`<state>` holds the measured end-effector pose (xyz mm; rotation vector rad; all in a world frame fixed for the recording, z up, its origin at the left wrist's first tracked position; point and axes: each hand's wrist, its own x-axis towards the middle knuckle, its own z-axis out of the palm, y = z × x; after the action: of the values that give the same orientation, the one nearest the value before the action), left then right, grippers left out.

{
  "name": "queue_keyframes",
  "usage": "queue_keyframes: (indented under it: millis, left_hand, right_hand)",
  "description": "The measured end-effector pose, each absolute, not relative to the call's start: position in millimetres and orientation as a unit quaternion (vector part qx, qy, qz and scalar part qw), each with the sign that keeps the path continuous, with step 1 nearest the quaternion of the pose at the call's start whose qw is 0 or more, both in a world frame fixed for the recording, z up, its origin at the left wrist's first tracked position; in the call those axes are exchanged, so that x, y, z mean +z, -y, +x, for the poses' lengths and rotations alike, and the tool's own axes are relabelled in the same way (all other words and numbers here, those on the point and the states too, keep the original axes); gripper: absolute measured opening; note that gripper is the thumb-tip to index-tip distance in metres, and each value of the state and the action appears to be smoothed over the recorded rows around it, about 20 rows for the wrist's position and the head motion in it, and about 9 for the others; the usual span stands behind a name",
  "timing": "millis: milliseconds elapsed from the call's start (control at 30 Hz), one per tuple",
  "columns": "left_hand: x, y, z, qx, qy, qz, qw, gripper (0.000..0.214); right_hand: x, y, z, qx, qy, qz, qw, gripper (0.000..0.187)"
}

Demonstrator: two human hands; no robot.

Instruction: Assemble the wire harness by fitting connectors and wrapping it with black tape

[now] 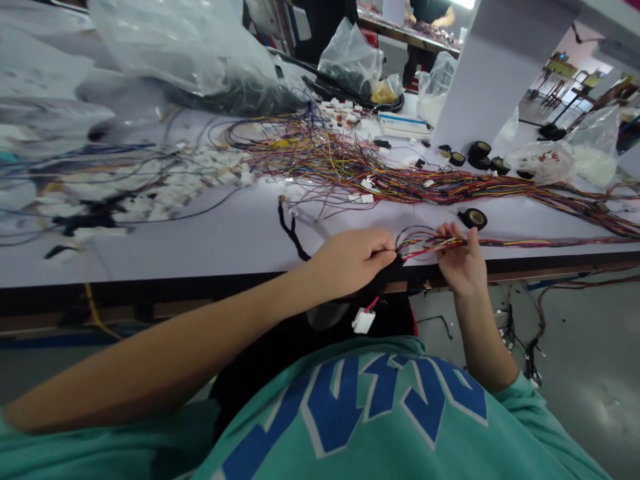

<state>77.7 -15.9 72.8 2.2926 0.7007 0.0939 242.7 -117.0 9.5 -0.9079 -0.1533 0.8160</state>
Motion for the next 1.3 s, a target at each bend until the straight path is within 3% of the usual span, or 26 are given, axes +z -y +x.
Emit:
queue_keyframes:
  millis: [133, 200, 333, 467, 600, 833, 1133, 1300]
  left_hand:
    - [68, 10, 75, -0.086, -0.207, 0.9, 0.375, 0.013]
    - [66, 3, 82, -0.066, -0.224, 0.881, 0.412, 0.01]
    - [61, -1, 114, 0.013, -0.287, 0.757, 0.587, 0.017]
    - [49, 10, 145, -0.118, -0.222, 0.638, 0.727, 0.017]
    - [40, 11, 149, -0.133, -0.197, 0.637, 0.733, 0.016]
    - [40, 4, 134, -0.106, -0.211, 0.724, 0.649, 0.023]
    - [29, 25, 122, -0.124, -0.232, 0.514, 0.816, 0.022]
    - [23, 23, 124, -0.243, -0.192, 0.397, 0.864, 0.033]
  right_hand:
    - [26, 96, 238, 0.421, -0.03, -0.35, 0.837, 0.035]
    - [31, 91, 235, 0.427, -0.03, -0.334, 0.84, 0.04]
    - [36, 90, 230, 0.422, 0.003, -0.333, 0.844, 0.042]
    - [40, 90, 229, 0.41, 0.009, -0.34, 0.846, 0.042]
    - [38, 90, 229, 0.421, 0.016, -0.35, 0.837, 0.042]
    - [32, 91, 231, 0.449, 0.024, -0.357, 0.819, 0.037]
    - [34, 103, 225, 0.475, -0.04, -0.341, 0.81, 0.047]
    - [33, 107, 222, 0.468, -0.014, -0.349, 0.812, 0.048]
